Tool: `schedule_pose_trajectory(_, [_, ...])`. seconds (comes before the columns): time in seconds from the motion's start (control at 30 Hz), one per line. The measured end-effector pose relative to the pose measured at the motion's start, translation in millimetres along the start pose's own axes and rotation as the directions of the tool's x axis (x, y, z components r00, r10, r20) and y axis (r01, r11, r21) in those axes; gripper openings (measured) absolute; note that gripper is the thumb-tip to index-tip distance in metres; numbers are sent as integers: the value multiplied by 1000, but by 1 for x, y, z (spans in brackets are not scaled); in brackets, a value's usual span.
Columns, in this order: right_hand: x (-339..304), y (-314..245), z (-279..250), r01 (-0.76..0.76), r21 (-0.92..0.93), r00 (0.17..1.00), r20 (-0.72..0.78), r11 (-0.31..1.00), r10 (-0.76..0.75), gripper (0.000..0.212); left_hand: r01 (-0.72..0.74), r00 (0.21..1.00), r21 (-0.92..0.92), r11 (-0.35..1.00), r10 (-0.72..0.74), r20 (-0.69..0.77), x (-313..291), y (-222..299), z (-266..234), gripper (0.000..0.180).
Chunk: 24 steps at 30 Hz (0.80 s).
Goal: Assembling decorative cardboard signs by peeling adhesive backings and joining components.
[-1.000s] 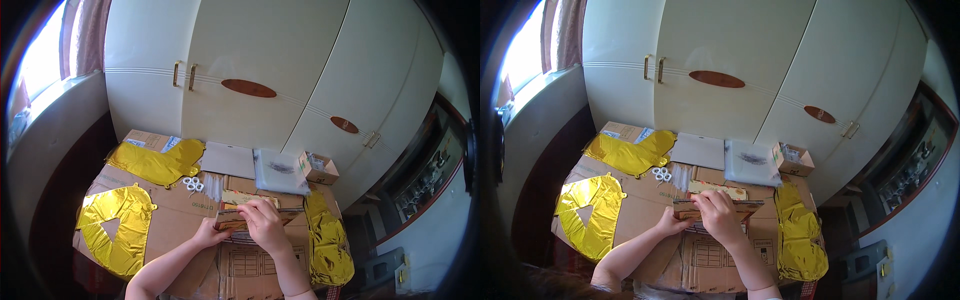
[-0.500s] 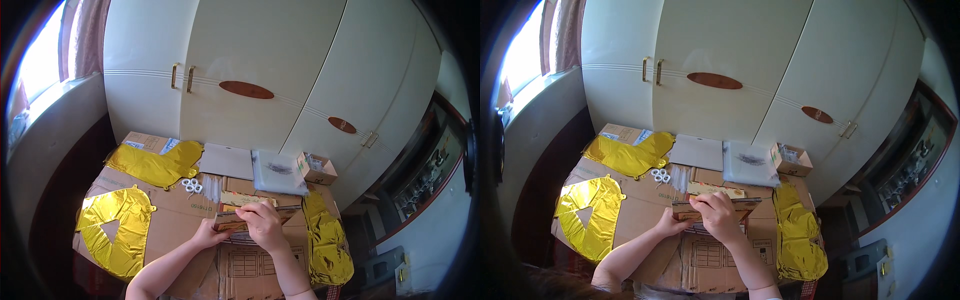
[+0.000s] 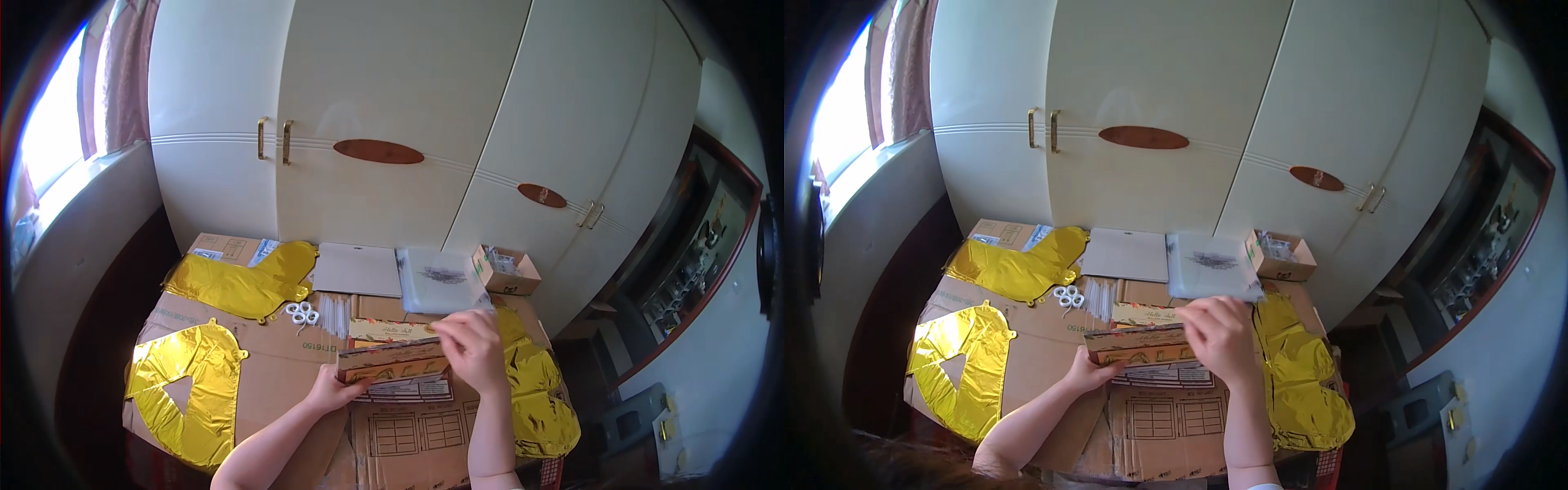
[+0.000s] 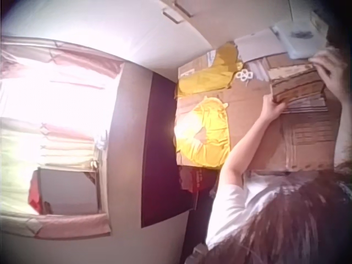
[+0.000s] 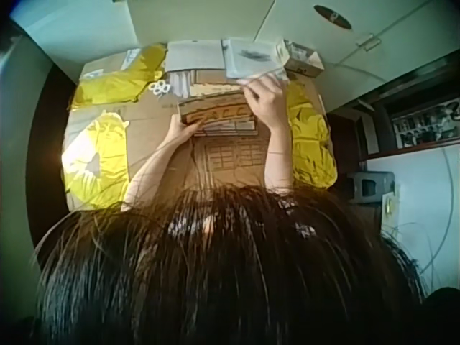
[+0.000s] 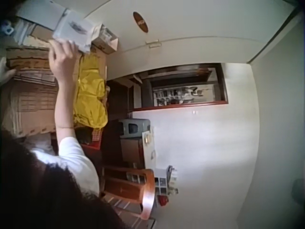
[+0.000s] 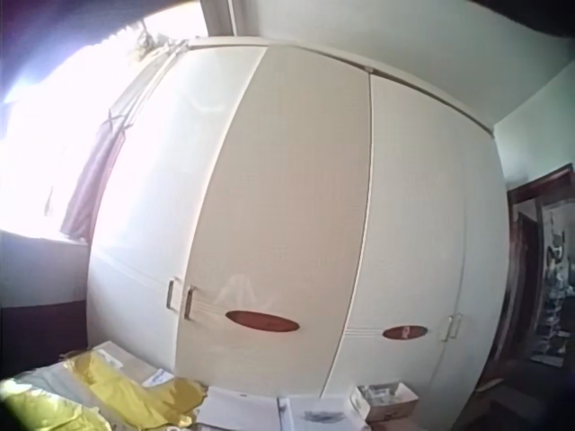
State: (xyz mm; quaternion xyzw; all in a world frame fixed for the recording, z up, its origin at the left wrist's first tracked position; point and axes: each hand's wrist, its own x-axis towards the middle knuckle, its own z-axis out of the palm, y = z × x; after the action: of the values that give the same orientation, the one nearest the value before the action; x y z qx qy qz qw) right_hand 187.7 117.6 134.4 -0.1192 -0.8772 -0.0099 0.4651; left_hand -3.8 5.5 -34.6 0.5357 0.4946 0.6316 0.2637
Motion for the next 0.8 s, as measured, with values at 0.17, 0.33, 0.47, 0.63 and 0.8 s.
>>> schedule_pose_trajectory(0.17, [1, -12, 10, 65, 81, 994, 87, 995, -72, 13, 15, 1000, -9, 1000, -16, -18, -1, 6, 1, 17])
schedule_pose_trajectory(0.33, [-2, -11, 20, 65, 120, 994, 74, 991, -74, 13, 13, 1000, -8, 1000, -13, -14, -1, 5, 1, 17])
schedule_pose_trajectory(0.47, [-2, -15, 23, 38, 88, 992, 116, 995, -48, 12, 1, 1000, 22, 1000, -1, -15, -1, 8, 1, 16])
schedule_pose_trajectory(0.63, [-7, -16, 31, -83, 86, 996, 47, 993, 80, 9, -2, 1000, 18, 1000, 2, -5, 0, 8, 2, 16])
schedule_pose_trajectory(0.8, [-4, -13, 12, -2, 263, 994, 106, 965, -27, 9, 4, 1000, 37, 999, -4, 1, -1, 6, 0, 16])
